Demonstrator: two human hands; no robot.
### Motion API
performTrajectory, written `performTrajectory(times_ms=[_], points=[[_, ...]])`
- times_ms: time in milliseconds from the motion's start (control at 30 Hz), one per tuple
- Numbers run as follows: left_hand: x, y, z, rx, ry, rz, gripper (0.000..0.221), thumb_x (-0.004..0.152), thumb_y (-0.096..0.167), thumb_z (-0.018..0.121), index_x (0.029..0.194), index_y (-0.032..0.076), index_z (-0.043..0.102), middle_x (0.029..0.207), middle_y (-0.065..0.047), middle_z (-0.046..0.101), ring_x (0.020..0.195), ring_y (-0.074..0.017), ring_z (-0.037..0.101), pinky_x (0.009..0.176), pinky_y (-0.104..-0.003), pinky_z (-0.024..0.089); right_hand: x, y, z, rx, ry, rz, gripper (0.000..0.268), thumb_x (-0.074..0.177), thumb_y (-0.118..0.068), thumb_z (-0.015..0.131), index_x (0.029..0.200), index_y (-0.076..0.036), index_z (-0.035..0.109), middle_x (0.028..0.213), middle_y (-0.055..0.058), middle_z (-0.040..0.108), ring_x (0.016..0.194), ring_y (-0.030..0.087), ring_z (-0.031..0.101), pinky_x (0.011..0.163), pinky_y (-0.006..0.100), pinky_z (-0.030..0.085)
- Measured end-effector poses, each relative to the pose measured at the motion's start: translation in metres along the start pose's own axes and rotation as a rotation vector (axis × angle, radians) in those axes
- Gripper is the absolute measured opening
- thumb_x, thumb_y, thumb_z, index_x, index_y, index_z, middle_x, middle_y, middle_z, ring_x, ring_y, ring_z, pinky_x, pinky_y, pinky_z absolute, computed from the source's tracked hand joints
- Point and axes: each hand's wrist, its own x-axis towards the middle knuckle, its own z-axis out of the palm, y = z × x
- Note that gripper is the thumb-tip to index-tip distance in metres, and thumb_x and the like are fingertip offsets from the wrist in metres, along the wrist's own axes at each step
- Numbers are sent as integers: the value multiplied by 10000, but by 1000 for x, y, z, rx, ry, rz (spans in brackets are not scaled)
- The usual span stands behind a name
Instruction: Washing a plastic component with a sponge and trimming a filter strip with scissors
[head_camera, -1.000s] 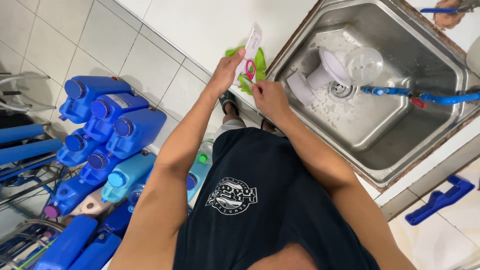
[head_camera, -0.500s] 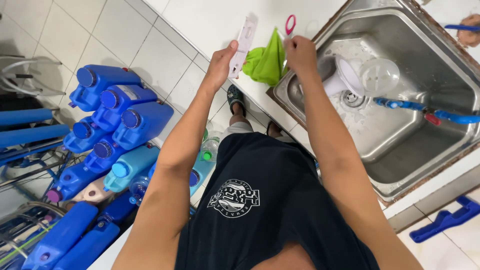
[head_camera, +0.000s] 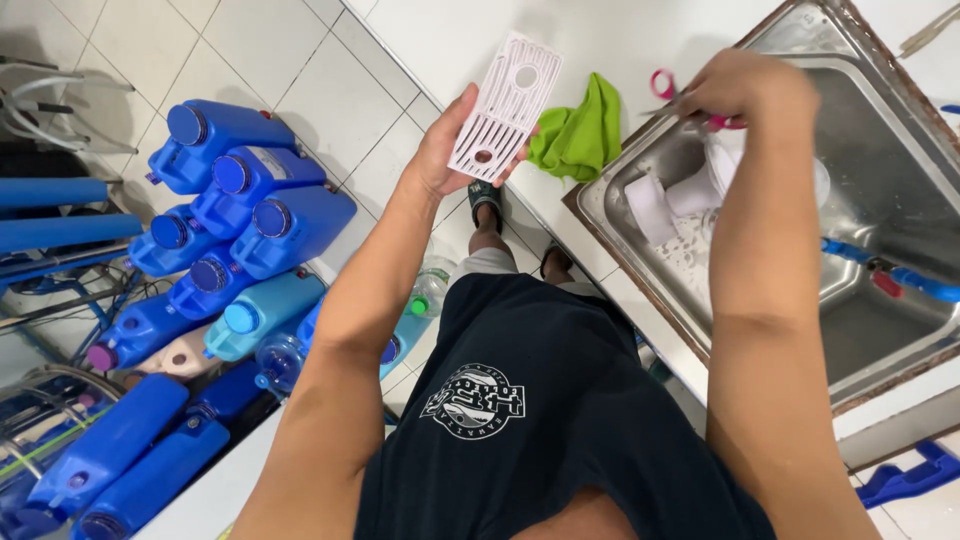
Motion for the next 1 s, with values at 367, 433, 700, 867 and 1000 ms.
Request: performTrajectory(times_ms=[367,433,700,867,1000], points=[[-3,-1,11,-546,-394,-1,1077,793,882,392,1237,-61,660,970,-147,676,761,-238,647,540,-342,541,188,5,98,157,1097,-406,394,963,-137,776,1312,-11,642,1194,237,597,1027,417,561,783,537,501],[-5,2,13,-556,-377,13,1067,804,877,401,1259,-54,653,1004,-140,672,799,-234,659,573,-342,552,131,-17,116,293,1004,-429,291,1019,-209,697,1227,-12,645,1110,186,624,949,345,597,750,466,539],[2,17,39,-564,-275,17,978,848,839,431,1279,-21,612,1013,-127,654,811,-227,645,564,-336,514,138,-23,203,254,901,-584,207,963,-222,687,1095,-63,681,1006,164,649,849,414,631,637,564,486],[9,12,42,-591,-351,78,989,917,820,368,1331,-42,622,1021,-136,643,809,-230,625,539,-332,491,68,-16,169,1118,546,-589,62,980,-109,619,1031,-88,589,922,50,625,817,163,584,699,291,479],[13,13,51,-584,-338,75,989,923,821,355,1329,-40,624,1015,-132,623,808,-232,596,539,-342,492,78,8,172,1325,628,-706,108,872,-147,541,973,-149,503,890,-29,474,846,125,416,729,304,331]])
